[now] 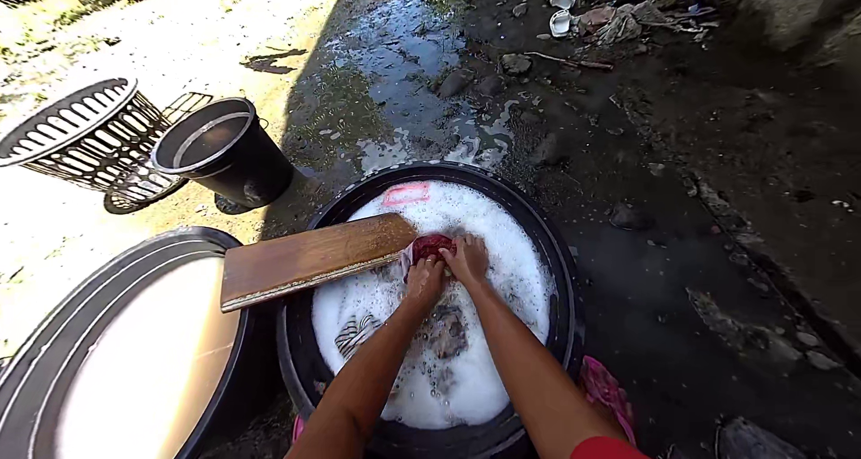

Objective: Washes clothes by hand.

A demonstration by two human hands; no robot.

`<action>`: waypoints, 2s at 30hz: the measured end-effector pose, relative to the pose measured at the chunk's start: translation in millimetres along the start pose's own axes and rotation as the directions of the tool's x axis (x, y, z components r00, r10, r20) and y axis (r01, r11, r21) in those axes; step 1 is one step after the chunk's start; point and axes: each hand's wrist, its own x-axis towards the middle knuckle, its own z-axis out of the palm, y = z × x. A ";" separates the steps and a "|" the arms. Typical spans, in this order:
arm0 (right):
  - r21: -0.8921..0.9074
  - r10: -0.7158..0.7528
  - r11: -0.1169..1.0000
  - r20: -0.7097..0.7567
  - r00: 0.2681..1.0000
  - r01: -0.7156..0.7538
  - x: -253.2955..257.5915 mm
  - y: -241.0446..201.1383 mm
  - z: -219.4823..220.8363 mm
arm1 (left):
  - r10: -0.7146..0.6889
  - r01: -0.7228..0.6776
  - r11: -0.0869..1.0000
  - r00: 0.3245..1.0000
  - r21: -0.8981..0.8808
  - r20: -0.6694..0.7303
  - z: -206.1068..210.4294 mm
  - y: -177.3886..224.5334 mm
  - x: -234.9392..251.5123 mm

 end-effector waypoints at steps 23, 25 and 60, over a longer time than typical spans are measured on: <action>0.404 -0.330 0.894 0.304 0.894 0.193 -32.9 -39.8 -127.4 | 0.547 -0.554 0.796 0.831 0.243 0.103 -182.5 -66.6 -154.4; 0.526 -0.454 0.813 0.300 0.839 0.251 -25.3 -62.1 -148.8 | 0.712 -0.704 0.702 0.694 0.107 -0.103 -183.9 -105.5 -145.4; 0.341 0.048 0.937 -0.326 0.944 0.070 -2.9 33.4 8.0 | -0.061 0.054 0.997 0.987 0.050 0.152 -98.8 -129.8 -139.2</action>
